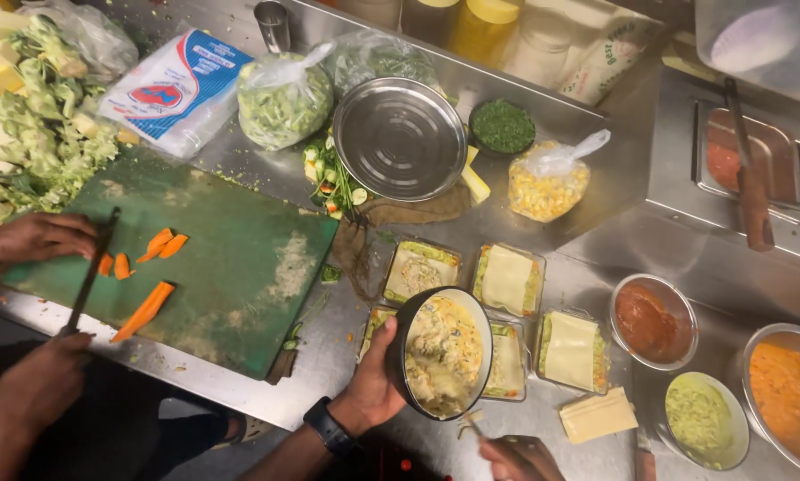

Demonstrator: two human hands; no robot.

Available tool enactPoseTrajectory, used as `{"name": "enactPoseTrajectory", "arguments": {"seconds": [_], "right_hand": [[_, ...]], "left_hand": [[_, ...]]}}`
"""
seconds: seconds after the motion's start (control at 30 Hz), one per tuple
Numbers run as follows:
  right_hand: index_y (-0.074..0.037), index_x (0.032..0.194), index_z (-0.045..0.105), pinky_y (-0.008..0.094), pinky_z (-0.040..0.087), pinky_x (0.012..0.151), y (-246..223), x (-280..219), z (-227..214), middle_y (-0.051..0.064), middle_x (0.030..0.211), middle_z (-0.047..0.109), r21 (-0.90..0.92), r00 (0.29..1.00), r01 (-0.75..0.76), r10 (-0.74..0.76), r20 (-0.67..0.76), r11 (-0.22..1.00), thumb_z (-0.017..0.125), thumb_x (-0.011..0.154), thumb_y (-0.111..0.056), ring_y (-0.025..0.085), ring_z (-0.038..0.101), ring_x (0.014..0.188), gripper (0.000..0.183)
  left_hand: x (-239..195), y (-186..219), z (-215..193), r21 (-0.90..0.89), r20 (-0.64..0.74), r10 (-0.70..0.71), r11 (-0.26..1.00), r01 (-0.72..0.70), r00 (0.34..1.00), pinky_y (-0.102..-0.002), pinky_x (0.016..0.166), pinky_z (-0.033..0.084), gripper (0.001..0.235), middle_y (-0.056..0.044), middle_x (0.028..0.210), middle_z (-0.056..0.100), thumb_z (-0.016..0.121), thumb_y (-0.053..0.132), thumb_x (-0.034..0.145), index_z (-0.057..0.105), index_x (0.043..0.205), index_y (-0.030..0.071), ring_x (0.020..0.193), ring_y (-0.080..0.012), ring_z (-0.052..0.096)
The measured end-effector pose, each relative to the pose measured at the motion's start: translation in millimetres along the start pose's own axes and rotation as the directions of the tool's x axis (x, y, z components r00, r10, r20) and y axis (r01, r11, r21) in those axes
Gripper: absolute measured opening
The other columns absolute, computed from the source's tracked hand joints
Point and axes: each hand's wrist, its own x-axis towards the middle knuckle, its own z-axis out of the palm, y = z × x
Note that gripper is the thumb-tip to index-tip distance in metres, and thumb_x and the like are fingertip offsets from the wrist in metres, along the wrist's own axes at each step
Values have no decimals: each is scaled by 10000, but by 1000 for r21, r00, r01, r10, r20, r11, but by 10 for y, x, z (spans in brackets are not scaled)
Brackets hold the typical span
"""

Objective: Assembling layered food portions including pasta sheets, guacamole, and sauces into individual containers.

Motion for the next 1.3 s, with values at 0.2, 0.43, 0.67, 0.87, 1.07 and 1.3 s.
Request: {"name": "enactPoseTrajectory", "arguments": {"seconds": [0.2,0.43,0.67,0.87,1.07,1.3], "right_hand": [[46,1258,640,397,525,1030,-449,40,69,219,1039,717,648,784,-551,592,186,526,573,944,-340,281,757,1032,503],[195,1335,547,507,518,870,-982,541,-271,301,944,676,960,555,-243,831,22,137,649,936,-267,371,666,912,619],[152,1344,487,508,507,912,-930,447,-997,225,1036,662,942,387,13,867,-315,336,631,995,-249,317,622,954,551],[98,1279,631,374,526,972,-470,449,-871,208,1075,704,686,302,-254,729,-614,682,612,994,-141,265,667,1026,373],[17,1186,707,393,528,939,-1185,960,-946,214,1091,721,-299,673,-487,134,-728,821,562,1071,-130,301,675,1028,237],[-43,1206,693,403,565,785,-282,219,-945,106,845,727,-364,959,-115,8,-283,924,626,924,-111,220,690,800,298]], "left_hand": [[83,-103,176,132,15,162,978,-163,987,-443,1160,408,781,-146,1509,504,548,556,986,379,1556,48,1384,-271,488],[187,-235,369,224,40,259,939,-261,965,-407,1219,326,819,-60,1596,412,570,547,943,282,1592,137,1484,-213,395],[318,-477,-13,-23,-54,39,999,-40,998,-482,1106,445,768,-157,1474,544,542,573,952,427,1517,66,1338,-292,539],[320,-402,56,-2,-98,52,999,-52,994,-460,1096,465,751,-133,1466,566,538,565,947,458,1492,54,1328,-272,552],[292,-355,69,30,-88,43,999,-41,995,-485,1082,473,757,-154,1451,574,516,581,952,466,1480,42,1312,-282,565],[258,-235,81,-14,-64,-44,999,43,997,-459,1109,472,766,-137,1445,592,518,592,959,461,1497,48,1312,-265,580]]}}
